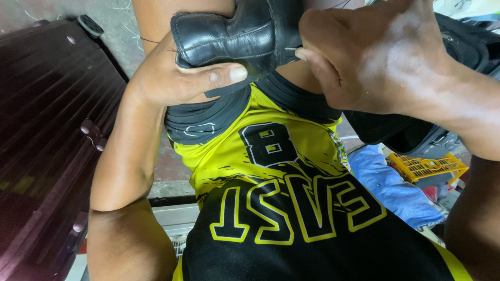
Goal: The person hand-sews a black shoe using a needle and thread. They repeatedly push the needle through the shoe's upper and pull the thread tight, working on the same area throughout the clip.
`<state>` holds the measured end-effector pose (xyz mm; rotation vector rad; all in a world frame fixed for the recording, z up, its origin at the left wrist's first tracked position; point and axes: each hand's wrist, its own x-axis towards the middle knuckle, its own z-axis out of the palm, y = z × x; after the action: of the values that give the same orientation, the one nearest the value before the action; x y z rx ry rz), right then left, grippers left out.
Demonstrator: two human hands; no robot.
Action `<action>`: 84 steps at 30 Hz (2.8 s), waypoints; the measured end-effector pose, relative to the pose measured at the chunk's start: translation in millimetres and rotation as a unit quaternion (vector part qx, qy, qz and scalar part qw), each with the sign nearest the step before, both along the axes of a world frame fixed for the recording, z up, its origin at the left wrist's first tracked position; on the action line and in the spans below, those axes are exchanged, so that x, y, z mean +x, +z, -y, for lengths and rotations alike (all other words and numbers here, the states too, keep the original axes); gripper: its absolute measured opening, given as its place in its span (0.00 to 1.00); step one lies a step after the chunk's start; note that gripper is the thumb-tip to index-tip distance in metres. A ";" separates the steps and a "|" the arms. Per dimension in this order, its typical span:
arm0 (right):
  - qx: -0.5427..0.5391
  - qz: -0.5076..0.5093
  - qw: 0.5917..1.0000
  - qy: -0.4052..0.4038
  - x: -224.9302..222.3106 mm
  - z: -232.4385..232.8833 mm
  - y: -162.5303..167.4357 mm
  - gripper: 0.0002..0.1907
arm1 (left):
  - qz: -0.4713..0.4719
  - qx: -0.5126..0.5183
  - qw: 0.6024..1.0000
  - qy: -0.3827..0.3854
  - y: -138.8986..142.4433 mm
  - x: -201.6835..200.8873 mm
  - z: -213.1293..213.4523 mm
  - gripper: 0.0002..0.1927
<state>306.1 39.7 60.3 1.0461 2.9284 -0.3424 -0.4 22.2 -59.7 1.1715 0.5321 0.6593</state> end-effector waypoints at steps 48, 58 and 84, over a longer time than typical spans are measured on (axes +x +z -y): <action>-0.169 -0.154 0.969 -0.092 72.1 -12.7 -29.3 0.05 | -0.094 -0.221 0.872 0.426 29.8 -101.2 115.7 0.13; -0.365 -0.250 0.859 -0.256 76.2 -3.2 -49.2 0.03 | -0.539 0.250 0.687 0.419 68.1 -65.5 95.8 0.16; -0.228 -0.172 0.941 -0.182 75.1 1.7 -38.6 0.06 | 0.344 -0.215 0.863 0.299 56.0 -19.9 97.2 0.06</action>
<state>381.2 38.0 21.6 1.5604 2.6712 -1.2575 -20.2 -75.1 -3.7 0.2718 0.3876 1.3452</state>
